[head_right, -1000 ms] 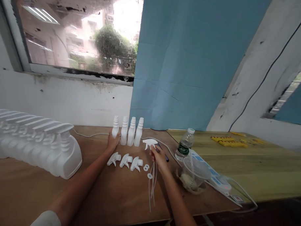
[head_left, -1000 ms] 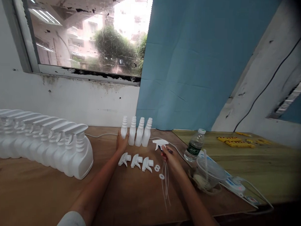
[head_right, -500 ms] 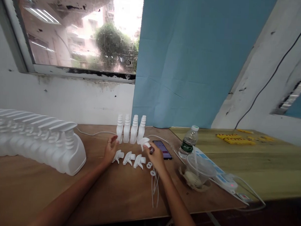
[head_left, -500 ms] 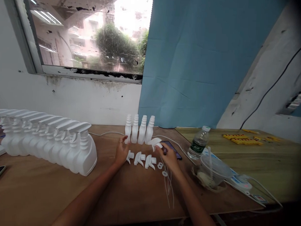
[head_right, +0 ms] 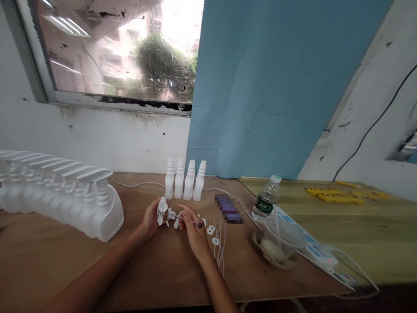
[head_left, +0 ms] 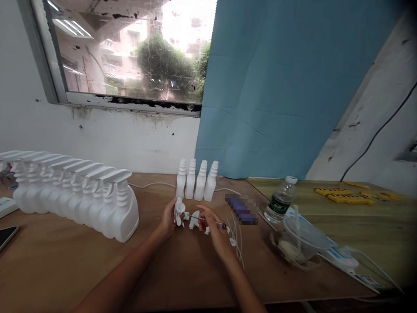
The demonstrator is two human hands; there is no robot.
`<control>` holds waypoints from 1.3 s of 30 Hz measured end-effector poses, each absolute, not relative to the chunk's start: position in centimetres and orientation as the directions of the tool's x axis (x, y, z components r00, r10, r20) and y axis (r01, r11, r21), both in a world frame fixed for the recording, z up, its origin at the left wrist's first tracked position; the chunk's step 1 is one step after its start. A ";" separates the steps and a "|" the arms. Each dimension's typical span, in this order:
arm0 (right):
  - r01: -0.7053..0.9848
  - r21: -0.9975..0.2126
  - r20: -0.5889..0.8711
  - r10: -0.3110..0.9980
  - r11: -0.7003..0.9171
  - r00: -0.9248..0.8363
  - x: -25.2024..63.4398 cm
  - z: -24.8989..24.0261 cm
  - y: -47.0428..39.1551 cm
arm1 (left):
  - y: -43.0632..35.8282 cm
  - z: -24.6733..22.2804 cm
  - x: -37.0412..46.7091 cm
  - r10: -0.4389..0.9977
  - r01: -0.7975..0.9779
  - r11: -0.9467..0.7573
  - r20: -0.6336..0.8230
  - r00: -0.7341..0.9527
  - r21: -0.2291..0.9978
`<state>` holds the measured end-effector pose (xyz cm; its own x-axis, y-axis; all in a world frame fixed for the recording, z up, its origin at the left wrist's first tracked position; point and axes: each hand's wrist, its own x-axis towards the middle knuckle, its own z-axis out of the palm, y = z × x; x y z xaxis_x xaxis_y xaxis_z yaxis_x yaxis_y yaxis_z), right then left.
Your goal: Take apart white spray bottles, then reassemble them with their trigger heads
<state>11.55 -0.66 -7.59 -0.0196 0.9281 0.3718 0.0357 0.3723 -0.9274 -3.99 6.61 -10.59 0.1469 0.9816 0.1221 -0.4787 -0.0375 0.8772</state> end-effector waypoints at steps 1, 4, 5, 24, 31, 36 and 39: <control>0.028 -0.924 0.382 0.924 0.382 -0.020 11.4 -7.6 -0.8 | 6.6 -10.5 -4.0 0.981 -0.494 -0.021 0.112 0.156 0.869; 0.033 -0.908 0.418 0.908 0.419 -0.021 10.9 -7.4 -1.0 | 6.3 -10.5 -3.9 0.983 -0.524 -0.021 0.114 0.146 0.851; 0.055 -0.901 0.430 0.903 0.430 -0.010 10.8 -7.3 -1.1 | 6.3 -10.5 -3.8 0.984 -0.529 -0.030 0.119 0.135 0.848; 0.360 -0.787 0.489 0.862 0.501 -0.132 11.4 -7.7 -1.5 | 6.3 -11.0 -3.9 0.985 -0.386 -0.090 0.140 0.103 0.918; 0.179 -0.848 0.477 0.865 0.499 -0.156 11.0 -8.1 -0.9 | 5.4 -9.7 -3.8 0.969 -0.389 0.072 0.028 0.246 0.918; 0.380 -0.535 0.686 0.650 0.755 -0.325 10.0 -8.6 -0.8 | 5.7 -10.0 -4.1 0.970 -0.404 0.135 -0.037 0.242 0.905; 0.433 -0.424 0.680 0.596 0.795 -0.427 10.2 -8.7 -0.6 | 6.0 -10.6 -4.0 0.987 -0.411 0.068 0.001 0.163 0.909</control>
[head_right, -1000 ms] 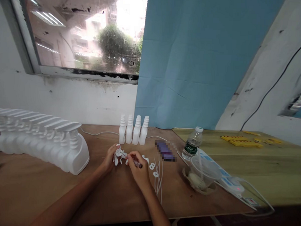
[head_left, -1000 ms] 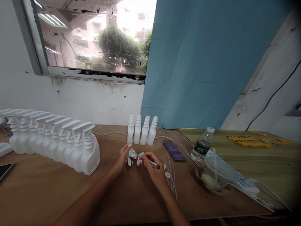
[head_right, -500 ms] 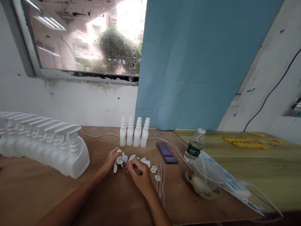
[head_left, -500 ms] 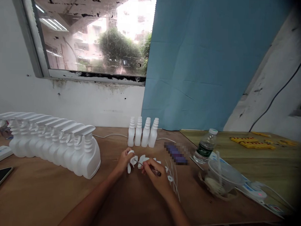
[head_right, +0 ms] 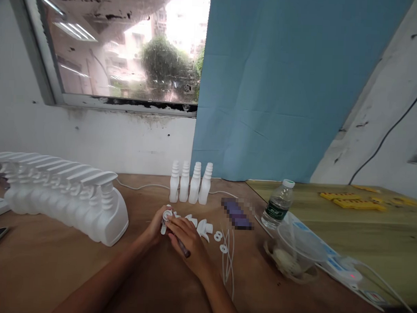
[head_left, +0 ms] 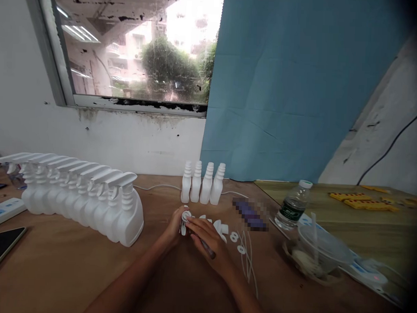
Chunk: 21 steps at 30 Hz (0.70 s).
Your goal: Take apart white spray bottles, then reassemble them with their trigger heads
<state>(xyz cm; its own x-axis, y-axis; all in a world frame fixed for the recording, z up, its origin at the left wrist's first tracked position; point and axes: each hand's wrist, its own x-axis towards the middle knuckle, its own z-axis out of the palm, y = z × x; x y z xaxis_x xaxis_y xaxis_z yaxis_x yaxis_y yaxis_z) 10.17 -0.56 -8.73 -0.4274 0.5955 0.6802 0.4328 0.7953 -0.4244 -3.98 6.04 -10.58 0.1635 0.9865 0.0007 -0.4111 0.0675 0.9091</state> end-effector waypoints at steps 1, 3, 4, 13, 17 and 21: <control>0.424 -0.420 0.684 0.587 0.802 -0.433 10.3 -8.7 -0.5 | 6.2 -10.7 -3.9 0.990 -0.403 0.033 0.025 0.138 0.915; 0.395 -0.463 0.693 0.602 0.794 -0.397 10.8 -8.4 -0.6 | 6.5 -10.9 -3.9 0.992 -0.361 -0.035 0.078 0.104 0.932; 0.383 -0.499 0.695 0.623 0.777 -0.358 11.2 -8.1 -0.7 | 6.6 -11.0 -4.0 0.990 -0.327 -0.066 0.103 0.098 0.943; 0.462 -0.817 0.482 0.848 0.345 0.220 18.5 -6.3 -0.2 | 5.2 -10.9 -4.9 0.872 0.157 -0.459 0.409 0.270 0.875; 0.439 -0.889 0.271 0.923 0.131 0.275 21.2 -7.8 1.8 | 4.3 -11.0 -4.6 0.760 0.286 -0.622 0.474 0.445 0.729; 0.343 -0.936 0.189 0.940 0.084 0.285 21.8 -8.4 2.3 | 4.1 -11.0 -4.4 0.680 0.364 -0.717 0.482 0.553 0.594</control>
